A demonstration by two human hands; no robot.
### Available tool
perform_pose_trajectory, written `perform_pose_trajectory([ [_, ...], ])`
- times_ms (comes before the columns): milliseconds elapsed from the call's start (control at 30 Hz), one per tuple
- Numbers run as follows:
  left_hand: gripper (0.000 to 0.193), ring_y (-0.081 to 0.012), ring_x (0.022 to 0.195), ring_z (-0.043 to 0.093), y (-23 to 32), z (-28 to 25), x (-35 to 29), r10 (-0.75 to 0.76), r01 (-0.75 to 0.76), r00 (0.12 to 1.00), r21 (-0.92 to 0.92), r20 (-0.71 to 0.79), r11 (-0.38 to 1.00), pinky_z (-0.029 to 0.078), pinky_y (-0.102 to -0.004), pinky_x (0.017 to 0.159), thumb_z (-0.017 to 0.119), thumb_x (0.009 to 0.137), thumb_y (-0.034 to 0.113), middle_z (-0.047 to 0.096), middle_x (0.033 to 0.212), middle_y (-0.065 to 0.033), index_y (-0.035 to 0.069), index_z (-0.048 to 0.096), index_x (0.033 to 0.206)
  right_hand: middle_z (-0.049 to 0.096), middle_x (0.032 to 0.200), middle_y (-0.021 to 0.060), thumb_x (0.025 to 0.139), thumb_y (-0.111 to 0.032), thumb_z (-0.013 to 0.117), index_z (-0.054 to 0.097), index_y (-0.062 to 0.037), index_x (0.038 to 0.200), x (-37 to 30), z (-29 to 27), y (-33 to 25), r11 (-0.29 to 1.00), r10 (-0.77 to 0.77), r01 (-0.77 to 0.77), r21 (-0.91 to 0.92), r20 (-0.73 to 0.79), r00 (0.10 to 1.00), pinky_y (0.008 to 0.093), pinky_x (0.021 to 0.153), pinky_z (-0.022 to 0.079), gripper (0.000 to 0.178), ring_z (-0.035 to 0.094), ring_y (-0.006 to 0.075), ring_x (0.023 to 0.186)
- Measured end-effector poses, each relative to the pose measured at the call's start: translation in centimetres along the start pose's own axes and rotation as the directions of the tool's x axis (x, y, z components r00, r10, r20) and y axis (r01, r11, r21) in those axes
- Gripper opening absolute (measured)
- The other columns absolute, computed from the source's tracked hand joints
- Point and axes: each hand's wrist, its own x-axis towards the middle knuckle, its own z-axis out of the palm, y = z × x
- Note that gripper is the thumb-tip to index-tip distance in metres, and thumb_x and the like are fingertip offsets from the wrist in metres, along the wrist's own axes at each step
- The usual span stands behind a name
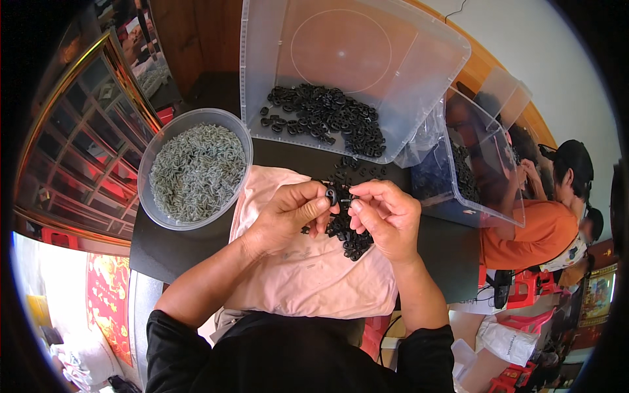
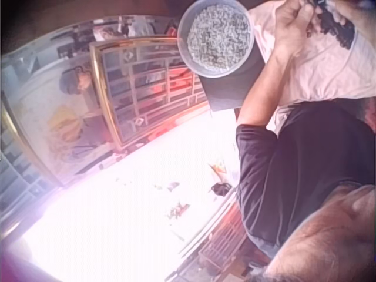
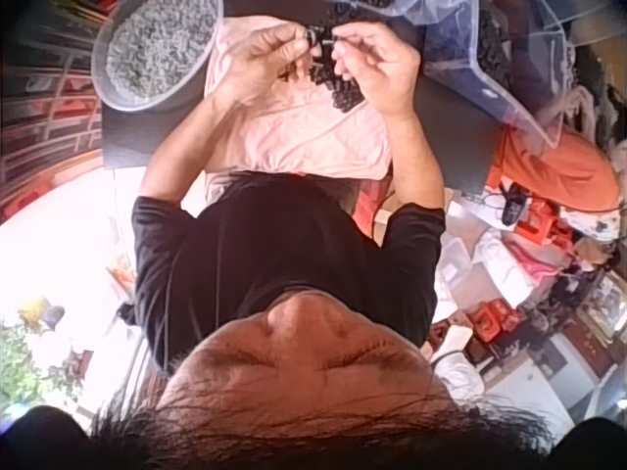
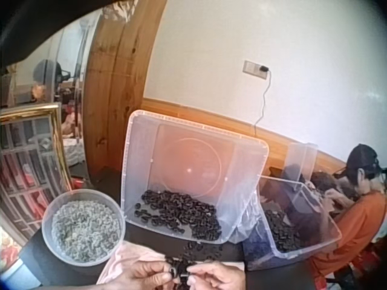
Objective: The person picks small black plastic components from a pile on a pink cloth and inserts a small metal pin into each one. They handle the parts one at a time, repeatedly performing the same insertion motion. A second person is visible in the background performing a similar task.
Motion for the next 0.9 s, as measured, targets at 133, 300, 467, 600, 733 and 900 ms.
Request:
perform_pose_trajectory([
  [133,0.027,-0.0087,0.061,0.049,-0.07,0.01,-0.02,0.006,-0.006,1.000,0.022,0.010,1.000,0.040,-0.0217,0.055,0.048,0.095,0.026,0.054,0.068,-0.0024,0.000,0.056,0.094,0.061,0.079,0.0062,0.083,0.004,0.057,0.058,0.0040,0.101,0.01,0.10,0.17,1.000,-0.019,0.019,0.003,0.008,1.000,0.0178,0.053,0.047,0.018,0.056,0.0064,0.061],
  [300,0.027,-0.0084,0.061,0.050,0.17,0.17,-0.08,0.006,-0.006,1.000,0.045,0.010,0.999,0.041,-0.0216,0.055,0.049,0.094,0.026,0.055,0.068,-0.0026,0.000,0.057,0.093,0.061,0.079,0.0061,0.083,0.005,0.057,0.058,0.0043,0.101,0.01,0.32,0.19,1.000,-0.005,0.005,0.004,0.003,1.000,0.0183,0.053,0.048,0.018,0.056,0.0061,0.062],
  [467,0.026,-0.0081,0.059,0.050,0.09,0.21,-0.08,0.014,-0.013,1.000,0.094,-0.010,0.996,0.041,-0.0213,0.054,0.050,0.094,0.025,0.055,0.067,-0.0023,-0.001,0.057,0.092,0.060,0.077,0.0053,0.083,0.006,0.057,0.058,0.0040,0.100,0.02,0.51,0.22,0.998,-0.037,0.036,-0.045,-0.009,0.999,0.0187,0.054,0.049,0.017,0.056,0.0056,0.062],
  [600,0.027,-0.0080,0.058,0.050,0.08,0.29,-0.10,0.032,-0.029,0.999,0.115,-0.025,0.993,0.041,-0.0215,0.053,0.050,0.094,0.024,0.055,0.067,-0.0023,-0.001,0.057,0.091,0.060,0.076,0.0049,0.083,0.006,0.057,0.059,0.0038,0.099,0.05,0.51,0.05,0.997,-0.043,0.042,-0.072,-0.004,0.999,0.0188,0.054,0.049,0.016,0.056,0.0053,0.062],
  [733,0.023,-0.0057,0.056,0.048,-0.07,0.38,-0.05,0.066,-0.060,0.997,0.134,-0.042,0.989,0.041,-0.0201,0.051,0.051,0.094,0.022,0.053,0.063,-0.0002,0.000,0.059,0.088,0.060,0.077,0.0050,0.083,0.006,0.057,0.059,0.0039,0.098,0.05,0.56,0.02,0.997,-0.042,0.042,-0.064,-0.005,0.999,0.0188,0.054,0.049,0.016,0.056,0.0053,0.062],
  [900,0.021,-0.0041,0.054,0.046,-0.42,0.58,0.02,0.109,-0.095,0.991,0.174,-0.074,0.980,0.039,-0.0186,0.049,0.052,0.094,0.020,0.051,0.061,0.0013,0.002,0.058,0.086,0.060,0.077,0.0055,0.083,0.005,0.057,0.059,0.0038,0.099,0.04,0.58,0.11,0.996,-0.052,0.052,-0.068,0.012,0.999,0.0192,0.055,0.049,0.016,0.056,0.0057,0.062],
])
